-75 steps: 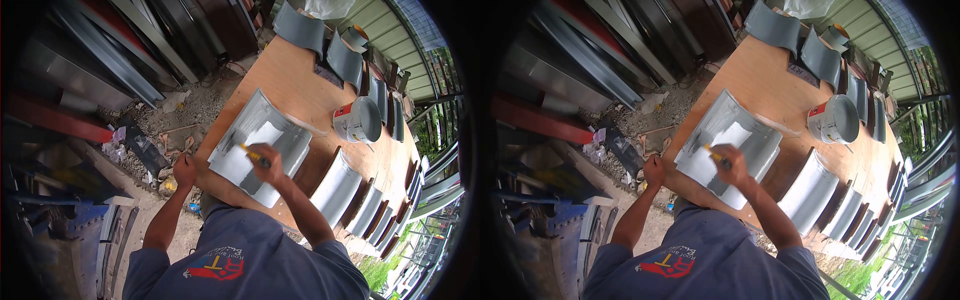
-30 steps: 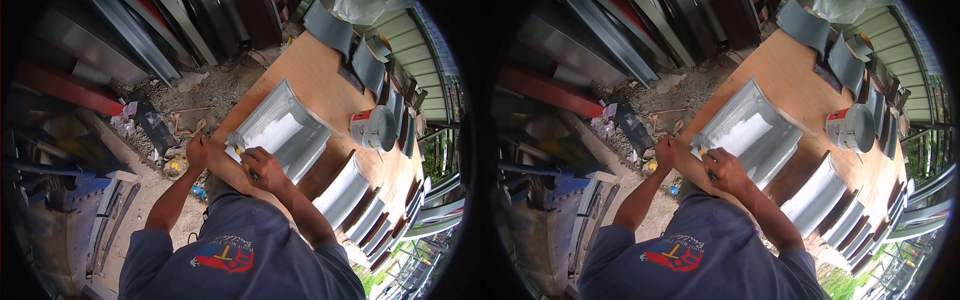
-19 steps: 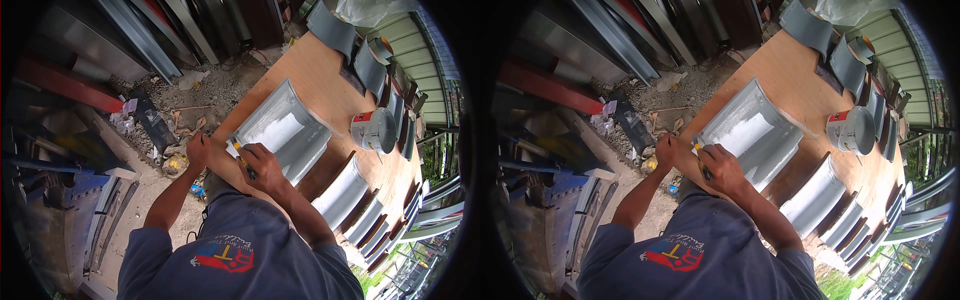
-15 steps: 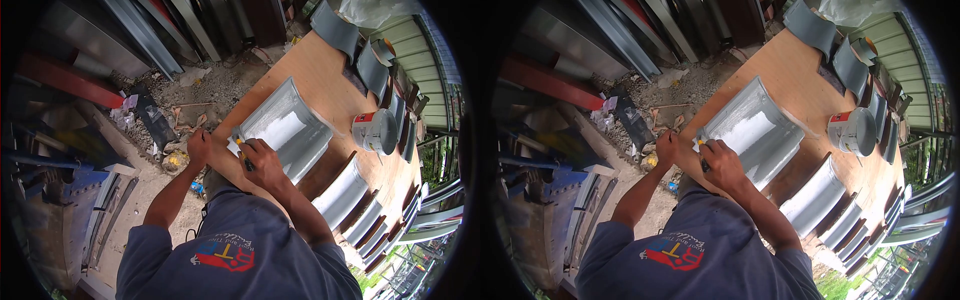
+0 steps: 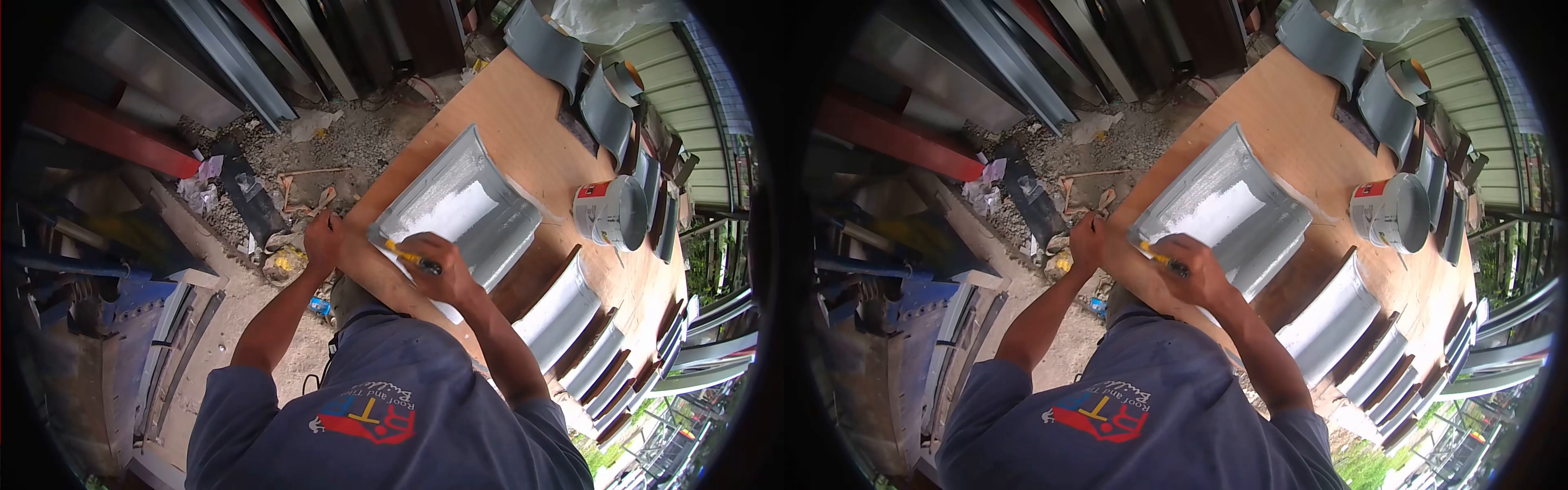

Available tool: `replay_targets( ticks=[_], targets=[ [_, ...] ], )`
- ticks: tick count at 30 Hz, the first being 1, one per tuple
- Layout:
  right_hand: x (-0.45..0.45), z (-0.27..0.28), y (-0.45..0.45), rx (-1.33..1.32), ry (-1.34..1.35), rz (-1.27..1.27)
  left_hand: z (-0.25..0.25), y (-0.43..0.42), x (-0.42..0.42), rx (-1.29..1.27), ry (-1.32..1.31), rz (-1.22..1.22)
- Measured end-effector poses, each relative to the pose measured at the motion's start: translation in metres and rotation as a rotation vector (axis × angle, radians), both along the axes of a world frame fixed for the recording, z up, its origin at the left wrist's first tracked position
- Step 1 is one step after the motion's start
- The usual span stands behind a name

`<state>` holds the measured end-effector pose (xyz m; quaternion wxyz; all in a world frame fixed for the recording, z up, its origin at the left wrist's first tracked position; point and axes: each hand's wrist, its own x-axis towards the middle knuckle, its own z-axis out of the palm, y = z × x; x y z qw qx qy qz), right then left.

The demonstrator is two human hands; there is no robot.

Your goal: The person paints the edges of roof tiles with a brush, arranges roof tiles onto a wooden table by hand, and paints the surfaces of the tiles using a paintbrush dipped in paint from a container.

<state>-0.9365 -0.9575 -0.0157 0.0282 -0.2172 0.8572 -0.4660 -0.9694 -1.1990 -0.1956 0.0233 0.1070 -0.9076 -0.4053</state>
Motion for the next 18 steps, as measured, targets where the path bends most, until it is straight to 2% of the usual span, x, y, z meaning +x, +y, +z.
replay_targets(
  ticks=[3, 5, 7, 10, 11, 13, 17, 18],
  targets=[
    [-0.005, -0.009, 0.015, 0.026, 0.069, -0.148, 0.005, 0.004, 0.000, 0.029, 0.018, -0.009],
    [-0.006, -0.002, 0.017, 0.095, 0.231, -0.298, 0.008, 0.004, -0.002, 0.036, 0.030, 0.005],
    [0.004, -0.009, 0.017, 0.104, 0.279, -0.281, 0.008, 0.003, -0.001, 0.008, -0.030, 0.002],
    [0.019, -0.012, 0.010, 0.234, 0.211, 0.122, 0.005, 0.003, -0.001, 0.001, 0.014, -0.007],
    [0.024, -0.011, 0.006, 0.239, 0.211, 0.112, 0.005, 0.004, 0.000, 0.004, 0.016, -0.017],
    [0.026, -0.006, -0.001, 0.171, -0.005, 0.206, 0.007, 0.004, 0.000, 0.002, 0.034, -0.035],
    [0.017, -0.012, 0.006, -0.051, -0.080, 0.001, 0.002, 0.003, 0.000, 0.053, 0.073, -0.050],
    [0.011, -0.014, 0.011, 0.007, -0.056, -0.039, 0.002, 0.001, 0.000, 0.064, 0.037, -0.055]
  ],
)
